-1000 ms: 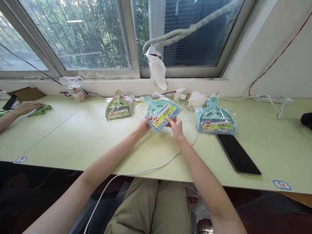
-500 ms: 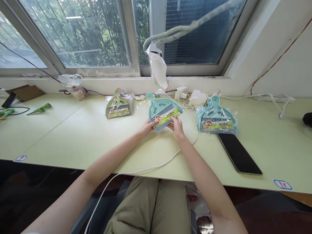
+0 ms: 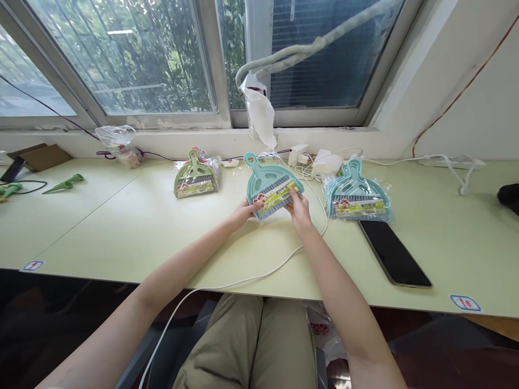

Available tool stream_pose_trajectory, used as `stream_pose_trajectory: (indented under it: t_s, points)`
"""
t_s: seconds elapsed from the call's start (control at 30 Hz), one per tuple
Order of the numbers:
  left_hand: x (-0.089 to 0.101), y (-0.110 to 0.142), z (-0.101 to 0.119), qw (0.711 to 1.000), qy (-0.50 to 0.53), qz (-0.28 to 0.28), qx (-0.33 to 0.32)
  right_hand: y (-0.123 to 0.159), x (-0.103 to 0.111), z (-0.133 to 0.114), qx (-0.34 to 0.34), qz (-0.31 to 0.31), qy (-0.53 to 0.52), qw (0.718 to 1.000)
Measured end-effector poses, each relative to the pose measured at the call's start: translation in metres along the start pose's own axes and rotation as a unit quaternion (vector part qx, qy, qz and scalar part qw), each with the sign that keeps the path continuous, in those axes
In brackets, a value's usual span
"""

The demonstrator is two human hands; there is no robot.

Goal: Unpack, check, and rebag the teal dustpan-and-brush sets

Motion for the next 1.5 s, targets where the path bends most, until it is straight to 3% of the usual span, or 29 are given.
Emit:
stream_pose_trajectory:
  t_s: [0.27, 0.53, 0.7, 0.77, 0.83, 0.93, 1.0, 1.23, 1.3, 1.37, 1.43, 1.5]
  points:
    - [0.006, -0.001, 0.016, 0.998, -0.067, 0.007, -0.011, -0.001, -0.007, 0.0, 0.009, -0.171, 0.063, 0.983]
    - [-0.017, 0.013, 0.013, 0.988, -0.079, -0.114, 0.061, 0.003, -0.004, -0.011, 0.082, -0.127, 0.042, 0.988]
    - [-0.03, 0.021, 0.013, 0.969, -0.045, -0.231, 0.07, 0.013, -0.011, -0.016, 0.122, -0.123, 0.029, 0.984]
    - [-0.027, 0.019, 0.014, 0.966, -0.02, -0.249, 0.063, 0.015, -0.013, -0.015, 0.132, -0.123, 0.029, 0.983]
    - [-0.021, 0.013, 0.015, 0.976, -0.007, -0.217, 0.028, 0.016, -0.014, -0.014, 0.137, -0.121, 0.027, 0.983]
    - [-0.01, 0.004, 0.019, 0.996, -0.012, -0.067, -0.056, 0.015, -0.016, -0.009, 0.131, -0.115, 0.038, 0.984]
    - [-0.005, 0.001, 0.021, 0.997, -0.02, 0.005, -0.074, 0.012, -0.015, -0.005, 0.123, -0.106, 0.05, 0.985]
    - [0.01, -0.003, 0.011, 1.0, 0.018, 0.023, -0.011, -0.007, -0.001, -0.003, 0.059, -0.122, 0.184, 0.974]
    - [0.019, -0.006, 0.011, 0.999, 0.034, 0.023, 0.007, -0.007, 0.004, -0.007, 0.086, -0.091, 0.242, 0.962]
    - [0.027, -0.009, 0.014, 0.998, 0.052, 0.02, 0.011, -0.001, 0.007, -0.014, 0.166, -0.032, 0.311, 0.935]
    - [0.034, -0.012, 0.018, 0.997, 0.072, 0.028, 0.007, 0.009, 0.007, -0.021, 0.279, 0.028, 0.403, 0.871]
    - [0.041, -0.013, 0.021, 0.995, 0.087, 0.045, 0.02, 0.019, 0.005, -0.028, 0.385, 0.079, 0.494, 0.775]
Point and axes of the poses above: each hand's wrist, its own y-axis away from the middle knuckle, its own x-axis out of the back of the hand, z = x × y, the point moved 2 cm from there along -y, towards the middle knuckle, and after that the axes turned 15 degrees about -x, right-handed, at the moved point
